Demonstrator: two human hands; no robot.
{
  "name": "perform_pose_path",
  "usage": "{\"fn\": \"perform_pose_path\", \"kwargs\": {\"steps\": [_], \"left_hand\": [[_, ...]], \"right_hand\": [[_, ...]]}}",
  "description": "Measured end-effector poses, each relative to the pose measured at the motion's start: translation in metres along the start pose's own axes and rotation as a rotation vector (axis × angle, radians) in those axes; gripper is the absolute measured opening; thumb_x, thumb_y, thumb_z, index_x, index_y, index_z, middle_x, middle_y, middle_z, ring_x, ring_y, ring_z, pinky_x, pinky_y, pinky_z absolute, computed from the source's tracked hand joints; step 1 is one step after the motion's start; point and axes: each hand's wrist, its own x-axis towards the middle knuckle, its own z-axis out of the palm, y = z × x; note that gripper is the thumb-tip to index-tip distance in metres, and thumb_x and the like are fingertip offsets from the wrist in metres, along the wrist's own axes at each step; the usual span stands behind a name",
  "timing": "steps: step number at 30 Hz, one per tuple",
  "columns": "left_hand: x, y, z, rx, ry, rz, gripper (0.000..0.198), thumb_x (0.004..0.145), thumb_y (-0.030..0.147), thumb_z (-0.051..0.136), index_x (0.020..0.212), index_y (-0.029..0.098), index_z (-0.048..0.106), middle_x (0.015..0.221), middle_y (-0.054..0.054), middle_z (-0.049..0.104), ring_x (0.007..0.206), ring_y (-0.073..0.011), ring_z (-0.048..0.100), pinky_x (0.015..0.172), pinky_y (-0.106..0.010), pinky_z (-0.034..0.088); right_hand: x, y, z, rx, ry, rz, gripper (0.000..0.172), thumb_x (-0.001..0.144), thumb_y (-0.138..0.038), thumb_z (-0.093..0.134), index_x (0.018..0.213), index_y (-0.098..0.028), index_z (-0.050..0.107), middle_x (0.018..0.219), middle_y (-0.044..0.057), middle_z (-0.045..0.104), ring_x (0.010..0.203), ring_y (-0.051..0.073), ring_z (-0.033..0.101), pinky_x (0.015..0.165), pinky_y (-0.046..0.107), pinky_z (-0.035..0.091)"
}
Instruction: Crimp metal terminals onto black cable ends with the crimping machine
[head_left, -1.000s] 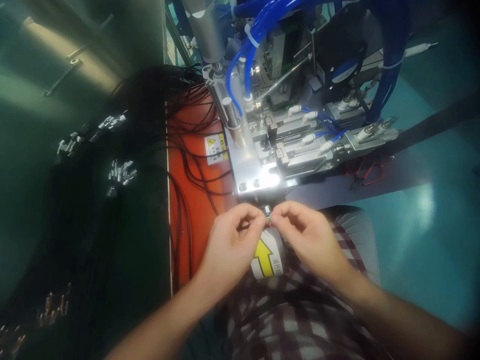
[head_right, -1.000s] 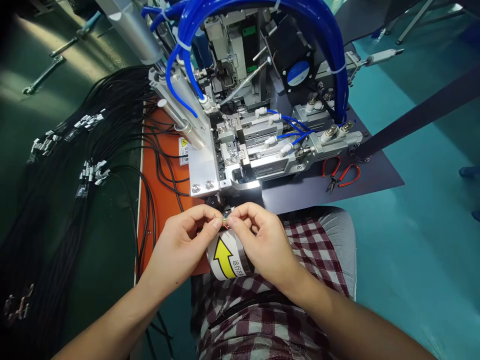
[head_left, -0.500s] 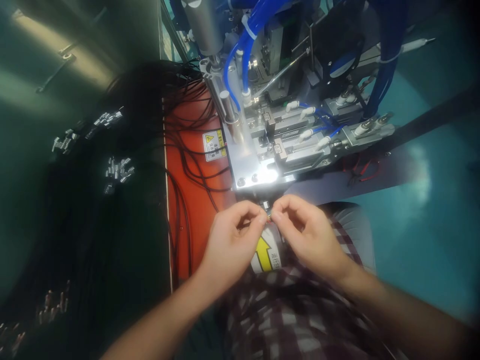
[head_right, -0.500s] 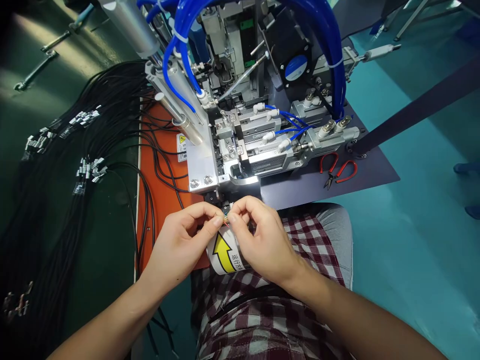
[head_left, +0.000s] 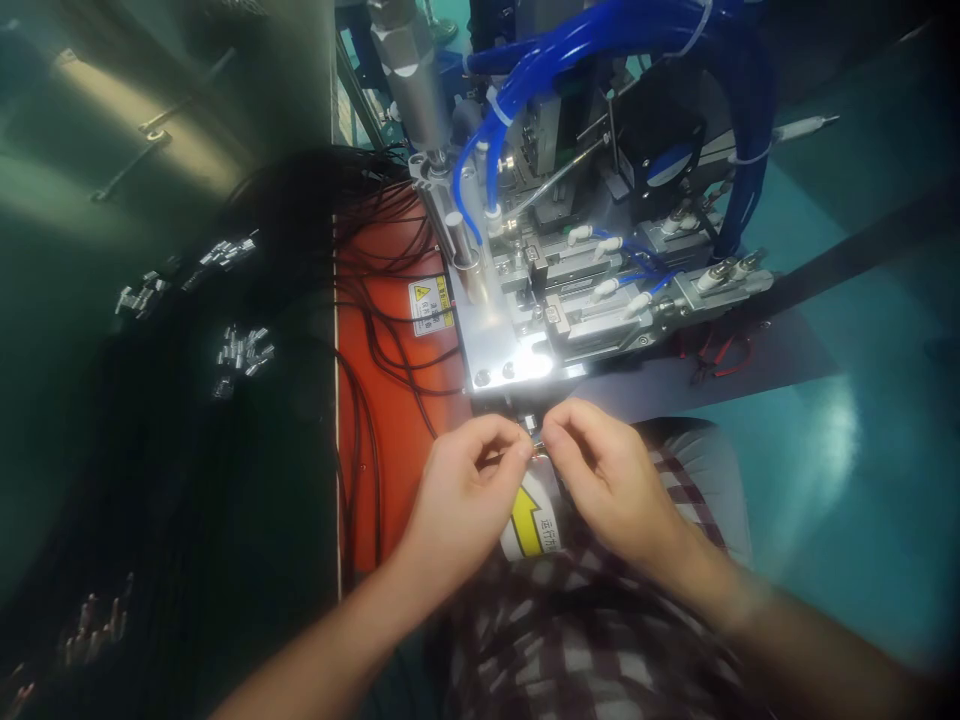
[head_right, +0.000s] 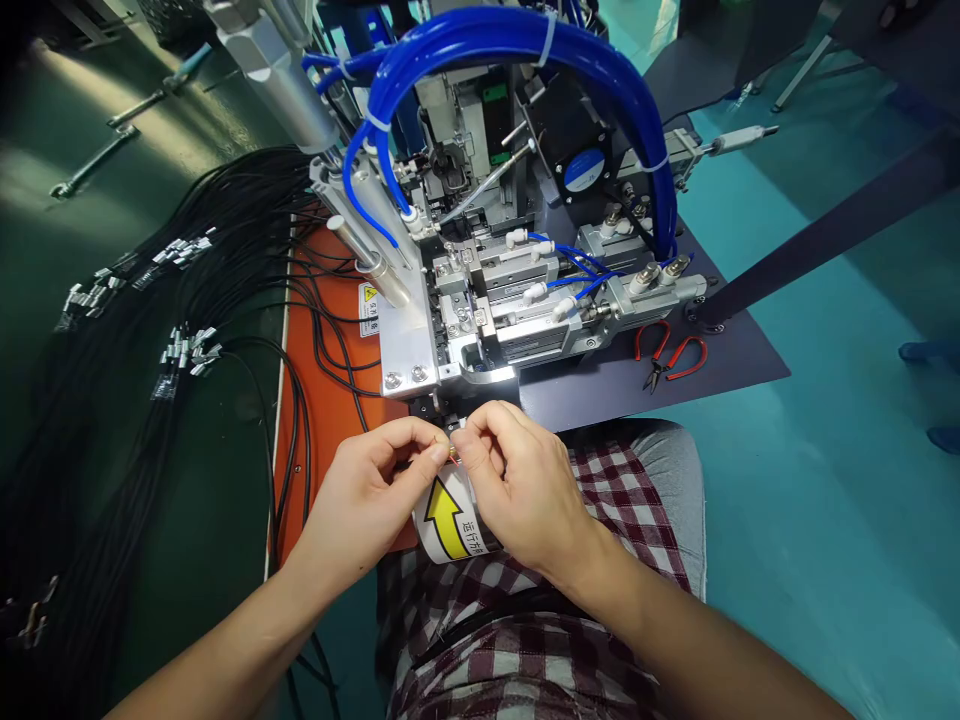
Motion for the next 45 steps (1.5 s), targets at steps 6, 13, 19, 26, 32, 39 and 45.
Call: {"fn": "perform_pose_path", "kwargs": {"steps": [6, 13, 19, 26, 32, 39, 45], "left_hand": [[0.000, 0.000, 0.000, 0.012, -0.011, 0.035, 0.015, 0.081, 0.020, 0.059, 0.067, 0.014, 0.063, 0.062, 0.000, 0.058, 0.056, -0.0100, 0.049, 0.050, -0.019, 0.039], [0.000, 0.001, -0.002, 0.002, -0.036, 0.051, 0.014, 0.081, 0.020, 0.059, 0.069, 0.014, 0.065, 0.065, 0.000, 0.060, 0.060, -0.0109, 0.052, 0.054, -0.019, 0.042], [0.001, 0.001, -0.001, 0.013, -0.046, 0.052, 0.016, 0.082, 0.020, 0.058, 0.068, 0.014, 0.063, 0.064, 0.000, 0.059, 0.060, -0.0108, 0.052, 0.055, -0.019, 0.041], [0.002, -0.002, -0.001, -0.009, -0.031, 0.029, 0.015, 0.082, 0.022, 0.060, 0.071, 0.014, 0.065, 0.066, -0.001, 0.062, 0.062, -0.0122, 0.054, 0.054, -0.020, 0.042], [0.003, -0.003, -0.002, -0.002, -0.035, 0.037, 0.014, 0.081, 0.021, 0.060, 0.071, 0.014, 0.065, 0.066, -0.001, 0.062, 0.062, -0.0116, 0.054, 0.056, -0.020, 0.043], [0.002, -0.001, -0.002, 0.014, -0.055, 0.044, 0.015, 0.082, 0.019, 0.059, 0.069, 0.013, 0.064, 0.065, 0.000, 0.060, 0.063, -0.0110, 0.054, 0.056, -0.019, 0.043], [0.002, -0.008, -0.001, 0.155, -0.048, 0.127, 0.015, 0.086, 0.022, 0.057, 0.074, 0.016, 0.064, 0.071, 0.000, 0.063, 0.066, -0.0122, 0.056, 0.058, -0.021, 0.043]], "right_hand": [[0.000, 0.001, 0.001, -0.099, -0.040, -0.135, 0.022, 0.097, -0.023, 0.038, 0.076, -0.022, 0.044, 0.069, -0.001, 0.050, 0.061, 0.014, 0.045, 0.058, 0.028, 0.033], [0.002, 0.009, 0.002, 0.159, -0.109, -0.150, 0.021, 0.097, -0.020, 0.039, 0.077, -0.021, 0.046, 0.071, -0.002, 0.047, 0.064, 0.013, 0.045, 0.061, 0.027, 0.037], [0.005, 0.013, 0.004, 0.267, -0.088, -0.108, 0.023, 0.097, -0.023, 0.042, 0.075, -0.021, 0.046, 0.070, -0.002, 0.048, 0.063, 0.013, 0.045, 0.060, 0.025, 0.039], [0.002, 0.016, -0.003, 0.227, -0.036, 0.021, 0.024, 0.098, -0.033, 0.042, 0.081, -0.020, 0.054, 0.065, -0.002, 0.049, 0.058, 0.013, 0.045, 0.054, 0.025, 0.038], [0.000, 0.011, 0.000, 0.042, -0.052, -0.101, 0.025, 0.098, -0.027, 0.039, 0.075, -0.021, 0.046, 0.068, -0.002, 0.048, 0.062, 0.013, 0.045, 0.060, 0.028, 0.036], [0.005, 0.011, 0.000, 0.120, -0.115, -0.171, 0.021, 0.097, -0.020, 0.040, 0.077, -0.021, 0.047, 0.071, -0.001, 0.048, 0.063, 0.013, 0.045, 0.061, 0.028, 0.036], [0.004, 0.020, 0.004, 0.234, -0.102, -0.156, 0.020, 0.097, -0.019, 0.041, 0.077, -0.020, 0.046, 0.071, -0.002, 0.046, 0.064, 0.013, 0.043, 0.061, 0.027, 0.037]]}}
